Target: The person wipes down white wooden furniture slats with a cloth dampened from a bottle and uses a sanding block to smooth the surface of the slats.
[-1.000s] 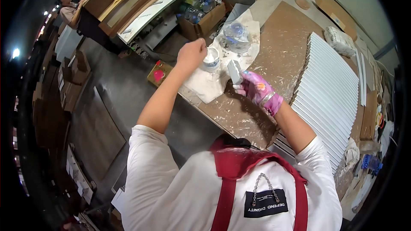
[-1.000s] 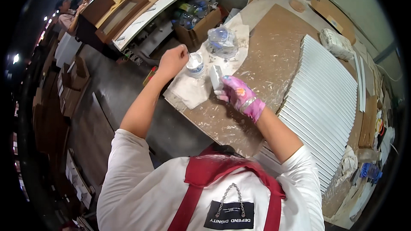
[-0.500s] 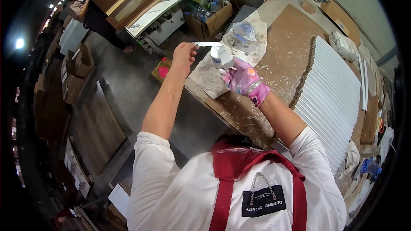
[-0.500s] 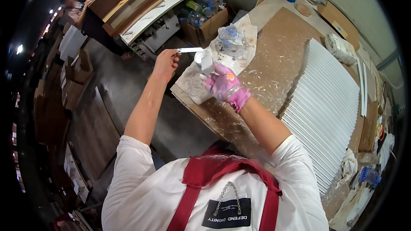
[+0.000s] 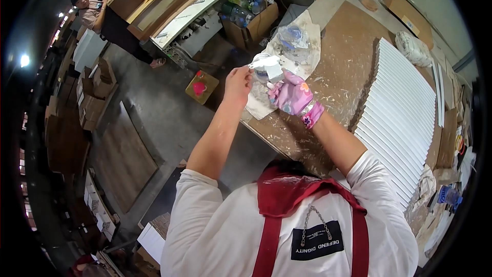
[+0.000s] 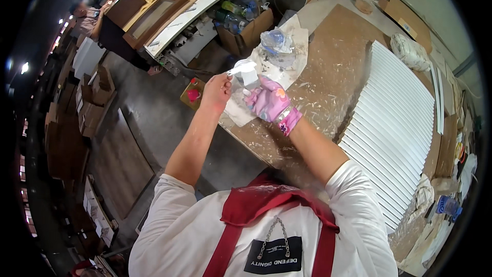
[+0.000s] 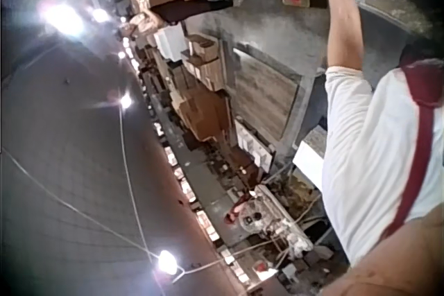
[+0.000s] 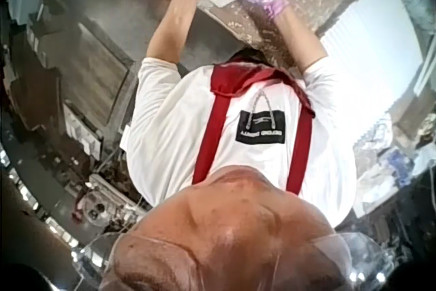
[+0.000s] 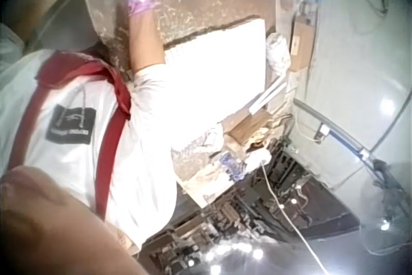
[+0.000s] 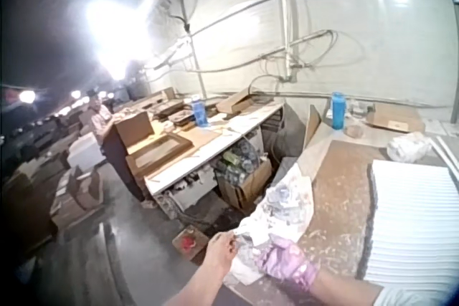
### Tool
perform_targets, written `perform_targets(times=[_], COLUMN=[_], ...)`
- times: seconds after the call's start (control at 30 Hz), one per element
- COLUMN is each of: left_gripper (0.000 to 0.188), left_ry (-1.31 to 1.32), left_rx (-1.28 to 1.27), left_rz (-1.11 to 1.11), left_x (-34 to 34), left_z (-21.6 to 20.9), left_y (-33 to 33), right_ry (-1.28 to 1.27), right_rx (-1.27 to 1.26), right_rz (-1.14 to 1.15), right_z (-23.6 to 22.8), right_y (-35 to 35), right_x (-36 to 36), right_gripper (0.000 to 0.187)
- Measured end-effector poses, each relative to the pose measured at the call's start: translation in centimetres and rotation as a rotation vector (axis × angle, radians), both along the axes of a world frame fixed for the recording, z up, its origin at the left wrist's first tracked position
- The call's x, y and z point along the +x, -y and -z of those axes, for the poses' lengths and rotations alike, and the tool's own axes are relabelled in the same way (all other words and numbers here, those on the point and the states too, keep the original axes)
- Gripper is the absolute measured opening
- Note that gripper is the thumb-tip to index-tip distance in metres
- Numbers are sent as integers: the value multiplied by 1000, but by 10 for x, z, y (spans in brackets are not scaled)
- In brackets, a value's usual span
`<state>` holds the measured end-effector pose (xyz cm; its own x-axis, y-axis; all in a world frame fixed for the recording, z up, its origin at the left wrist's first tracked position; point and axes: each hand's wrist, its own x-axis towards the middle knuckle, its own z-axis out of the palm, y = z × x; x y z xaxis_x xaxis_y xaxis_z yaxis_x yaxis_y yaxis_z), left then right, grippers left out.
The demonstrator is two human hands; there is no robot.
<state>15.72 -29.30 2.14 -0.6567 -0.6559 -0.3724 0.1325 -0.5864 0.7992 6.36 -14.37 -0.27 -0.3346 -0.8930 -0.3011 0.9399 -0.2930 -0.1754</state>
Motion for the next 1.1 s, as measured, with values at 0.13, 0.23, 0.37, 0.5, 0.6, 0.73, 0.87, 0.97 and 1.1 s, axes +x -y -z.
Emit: perform_targets(times=[0.13, 0.23, 0.37, 0.5, 0.6, 0.73, 0.87, 0.97, 1.1], left_gripper=[9, 9, 4, 9, 14, 8, 13, 12, 7], left_ry=[-75, -32, -67, -69, -80, 17, -37, -122, -66], left_rx=[129, 35, -87, -387, -820, -1436, -1736, -1947, -1814], left_rz=[-56, 45, -56, -142, -199, -202, -180, 22, -104], left_x=[2, 0, 12, 16, 19, 23, 31, 43, 40], left_z=[21, 13, 15, -17, -24, -36, -31, -27, -34], left_y=[21, -20, 5, 9, -8, -32, -32, -37, -24], right_ry=[-122, -2, -108, -83, -127, -113, -110, -26, -57], right_rx=[55, 17, 112, 127, 160, 189, 186, 148, 21], right_rz=[-13, 20, -3, 20, -10, 17, 21, -54, -128], right_z=[-1, 6, -28, -9, -7, -15, -20, -24, -18], right_y=[-13, -23, -28, -27, -21, -16, -13, -15, -26], right_x=[9, -2, 12, 0, -2, 0, 1, -12, -32], right_gripper=[38, 37, 34, 34, 36, 41, 42, 41, 37])
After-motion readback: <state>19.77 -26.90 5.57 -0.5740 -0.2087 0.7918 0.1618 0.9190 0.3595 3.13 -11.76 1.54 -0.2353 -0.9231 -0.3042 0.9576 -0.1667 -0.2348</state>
